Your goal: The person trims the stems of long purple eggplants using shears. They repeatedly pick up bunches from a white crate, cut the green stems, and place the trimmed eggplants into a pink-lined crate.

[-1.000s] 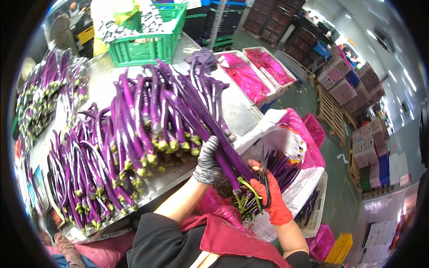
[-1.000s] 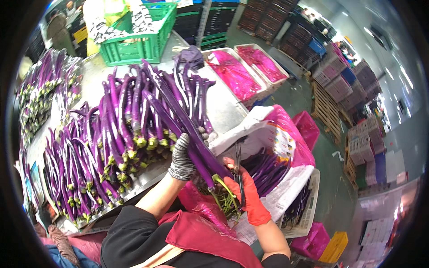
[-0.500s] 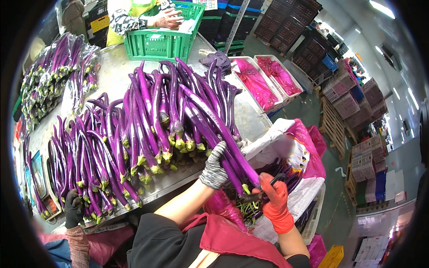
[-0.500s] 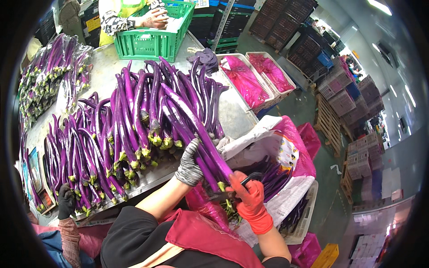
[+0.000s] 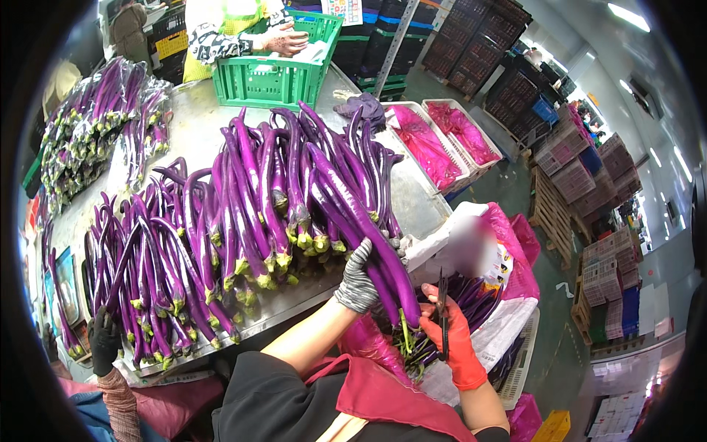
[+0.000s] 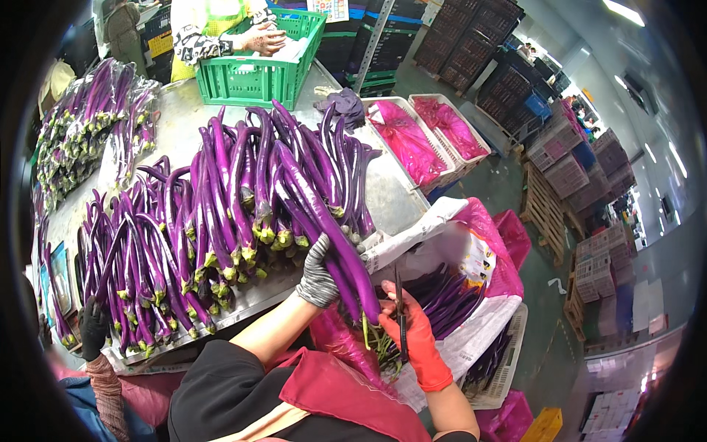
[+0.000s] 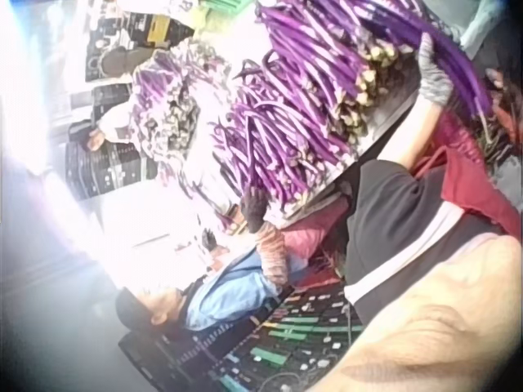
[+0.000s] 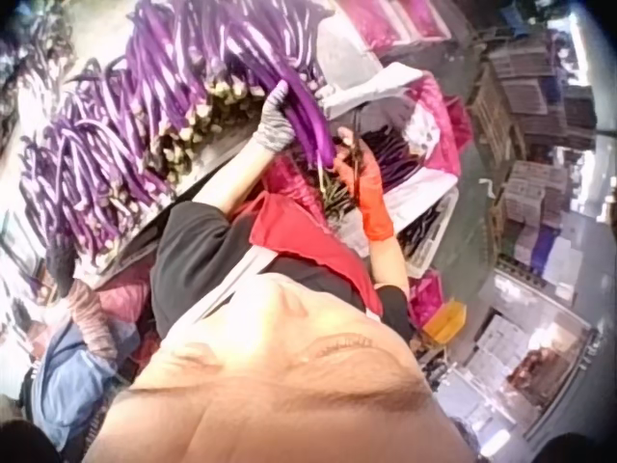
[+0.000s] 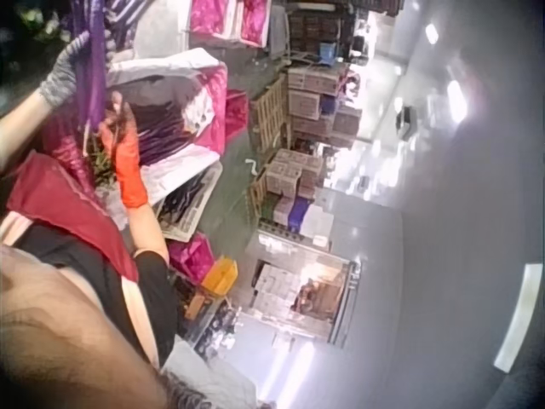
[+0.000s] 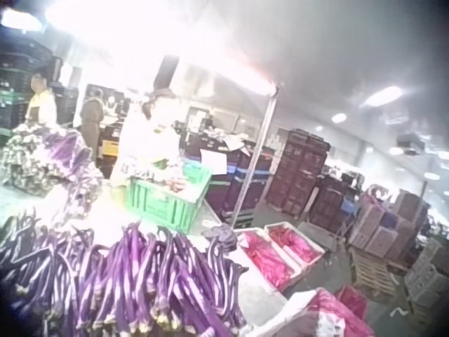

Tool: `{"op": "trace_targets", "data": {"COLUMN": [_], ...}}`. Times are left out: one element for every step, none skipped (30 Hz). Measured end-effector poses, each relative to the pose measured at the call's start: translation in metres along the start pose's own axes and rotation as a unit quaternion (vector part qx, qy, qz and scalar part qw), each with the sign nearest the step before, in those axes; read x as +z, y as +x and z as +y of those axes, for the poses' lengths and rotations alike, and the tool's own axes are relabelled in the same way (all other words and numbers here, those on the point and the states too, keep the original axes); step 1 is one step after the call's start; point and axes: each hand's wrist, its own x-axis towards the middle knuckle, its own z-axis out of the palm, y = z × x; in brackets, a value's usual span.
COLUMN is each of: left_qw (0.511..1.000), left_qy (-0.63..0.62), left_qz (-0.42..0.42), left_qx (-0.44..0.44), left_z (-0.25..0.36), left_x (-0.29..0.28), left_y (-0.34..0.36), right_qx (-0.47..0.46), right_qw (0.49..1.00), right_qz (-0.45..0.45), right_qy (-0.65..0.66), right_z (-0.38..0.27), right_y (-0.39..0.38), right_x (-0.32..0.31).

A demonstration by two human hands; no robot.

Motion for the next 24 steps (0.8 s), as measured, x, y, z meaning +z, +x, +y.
{"op": "trace_targets", "data": {"left_qw": [1.0, 0.999, 0.996, 0.988, 0.976, 0.978, 0.969, 0.963, 0.955, 0.949, 0.93, 0.924, 0.919, 0.919, 0.934, 0.944, 0.952, 0.956, 0.952, 0.951, 0.95, 0.952, 0.933, 0.937], "left_qy": [-0.021, -0.005, 0.036, 0.078, 0.119, 0.142, 0.14, 0.184, 0.228, 0.244, 0.326, 0.341, 0.355, 0.356, 0.333, 0.314, 0.295, 0.287, 0.305, 0.309, 0.311, 0.304, 0.353, 0.341], "left_qz": [0.013, 0.027, 0.078, 0.131, 0.183, 0.154, 0.201, 0.192, 0.184, 0.181, 0.148, 0.145, 0.141, 0.148, 0.116, 0.088, 0.06, 0.043, 0.016, 0.008, 0.0, -0.04, -0.063, -0.043], "left_qx": [0.01, 0.032, 0.022, 0.016, 0.011, 0.021, 0.02, 0.036, 0.054, 0.083, 0.086, 0.095, 0.098, 0.078, 0.063, 0.059, 0.051, 0.037, 0.03, 0.011, -0.011, -0.019, -0.029, -0.062], "left_z": [-0.002, -0.005, -0.007, -0.008, -0.008, -0.006, -0.01, -0.011, -0.012, -0.016, -0.014, -0.016, -0.018, -0.02, -0.019, -0.018, -0.019, -0.019, -0.022, -0.026, -0.028, -0.028, -0.027, -0.024], "left_x": [0.001, 0.004, 0.01, 0.021, 0.026, 0.025, 0.03, 0.022, 0.013, 0.022, 0.029, 0.026, 0.025, 0.028, 0.029, 0.028, 0.026, 0.027, 0.026, 0.037, 0.048, 0.046, 0.051, 0.055], "left_y": [0.002, 0.003, 0.005, 0.003, 0.002, 0.002, 0.001, 0.003, 0.005, 0.002, -0.001, 0.002, 0.005, 0.004, -0.001, -0.005, -0.007, -0.009, -0.008, -0.008, -0.005, 0.001, 0.007, 0.014], "right_qx": [-0.015, -0.029, -0.063, -0.096, -0.128, -0.177, -0.199, -0.218, -0.238, -0.214, -0.209, -0.201, -0.188, -0.137, -0.091, -0.077, -0.061, -0.065, -0.024, 0.019, 0.032, -0.001, -0.02, 0.029], "right_qw": [1.0, 0.998, 0.982, 0.949, 0.899, 0.853, 0.841, 0.827, 0.812, 0.814, 0.844, 0.871, 0.896, 0.949, 0.983, 0.993, 0.998, 0.995, 0.986, 0.964, 0.986, 0.973, 0.977, 0.987], "right_qz": [0.007, 0.015, 0.019, 0.02, 0.02, 0.01, 0.002, -0.004, -0.011, -0.02, -0.013, -0.007, 0.003, 0.007, 0.021, 0.021, 0.024, 0.016, 0.002, 0.002, 0.094, -0.001, 0.074, 0.058], "right_qy": [-0.026, -0.052, -0.179, -0.301, -0.417, -0.491, -0.503, -0.518, -0.532, -0.54, -0.495, -0.448, -0.403, -0.285, -0.158, -0.084, -0.009, 0.07, 0.167, 0.266, 0.135, 0.23, 0.201, 0.149], "right_z": [-0.004, -0.01, -0.018, -0.027, -0.031, -0.025, -0.022, -0.023, -0.025, -0.024, -0.019, -0.014, -0.011, 0.001, 0.013, 0.005, -0.01, -0.021, -0.025, -0.029, -0.047, -0.044, -0.049, -0.047], "right_y": [0.001, 0.003, 0.004, 0.005, 0.006, 0.008, 0.008, 0.005, 0.003, -0.001, -0.003, -0.006, -0.012, -0.021, -0.028, -0.031, -0.034, -0.036, -0.037, -0.035, -0.045, -0.041, -0.055, -0.061], "right_x": [0.003, 0.005, 0.007, 0.009, 0.009, 0.004, 0.003, 0.004, 0.005, 0.006, 0.006, 0.007, 0.008, 0.005, 0.002, 0.008, 0.013, 0.018, 0.011, 0.005, 0.008, -0.003, -0.007, -0.022]}}
